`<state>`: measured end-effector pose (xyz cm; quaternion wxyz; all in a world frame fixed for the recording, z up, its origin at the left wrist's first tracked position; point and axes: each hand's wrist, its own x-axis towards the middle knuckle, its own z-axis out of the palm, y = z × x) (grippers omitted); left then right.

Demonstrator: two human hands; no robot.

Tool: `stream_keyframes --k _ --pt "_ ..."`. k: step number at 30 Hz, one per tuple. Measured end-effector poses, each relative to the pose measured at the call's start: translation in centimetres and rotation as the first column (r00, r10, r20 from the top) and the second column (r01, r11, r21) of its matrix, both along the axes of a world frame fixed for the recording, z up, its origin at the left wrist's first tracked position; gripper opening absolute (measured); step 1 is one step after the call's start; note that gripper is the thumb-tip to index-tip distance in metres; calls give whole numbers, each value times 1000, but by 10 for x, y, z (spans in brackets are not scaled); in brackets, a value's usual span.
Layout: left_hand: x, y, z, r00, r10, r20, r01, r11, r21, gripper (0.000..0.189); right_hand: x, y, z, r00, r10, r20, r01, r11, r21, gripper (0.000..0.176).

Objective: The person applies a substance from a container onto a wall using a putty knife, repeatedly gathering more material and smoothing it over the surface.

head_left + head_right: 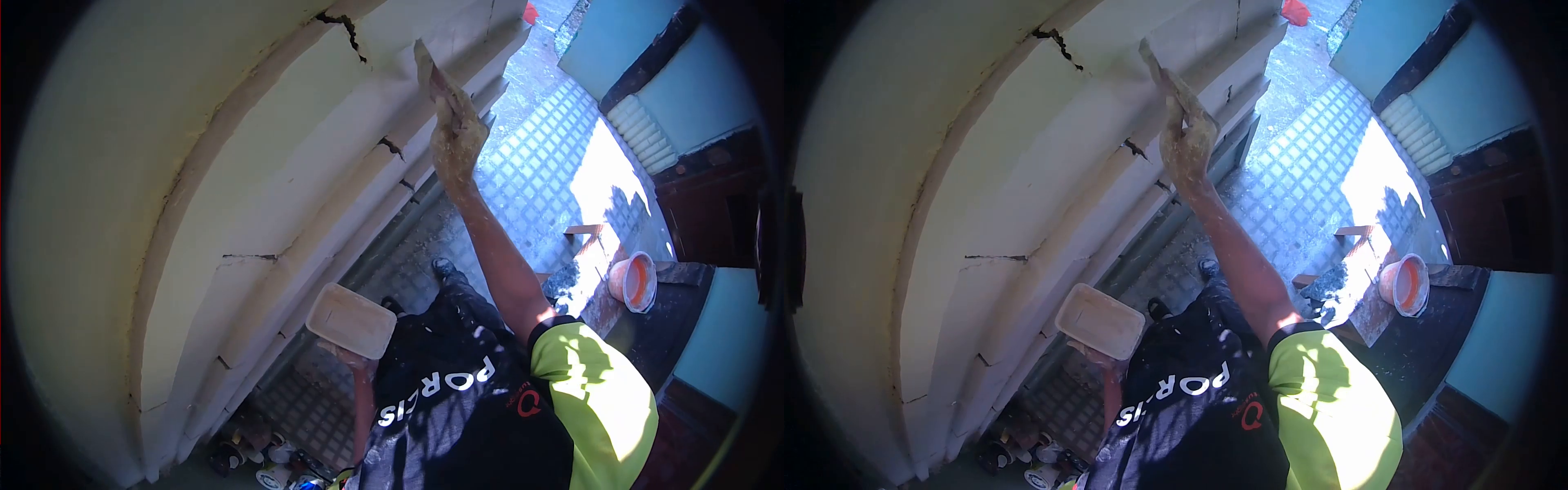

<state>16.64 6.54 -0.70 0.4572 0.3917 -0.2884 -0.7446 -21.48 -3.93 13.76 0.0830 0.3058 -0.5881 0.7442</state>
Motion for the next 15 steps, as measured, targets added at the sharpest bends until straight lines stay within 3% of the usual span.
stream_keyframes --k 1,3,6,8,11,14,15 --pt "0 0 4 999 6 41 -6 1000 -10 92 -8 -6 4 997 -55 62 59 996 -63 28" --pt "4 -1 6 998 7 58 -5 1000 -27 91 -11 -15 9 998 -56 34 52 992 119 28" --pt "12 -7 0 999 -37 -23 36 999 -35 91 16 -11 11 997 4 -76 12 978 207 30" --pt "19 -9 -7 993 -81 -90 79 996 -30 93 41 -4 -7 966 60 -250 -27 991 133 30" --pt "21 -12 1 983 -48 -179 62 995 75 93 60 6 -24 981 94 -170 -73 989 127 29" --pt "32 -11 3 974 -83 -212 90 996 23 91 47 -2 -10 992 -122 30 121 991 56 30" --pt "35 -10 2 973 -73 -218 82 996 35 91 48 -5 -5 992 -124 9 123 987 103 30"
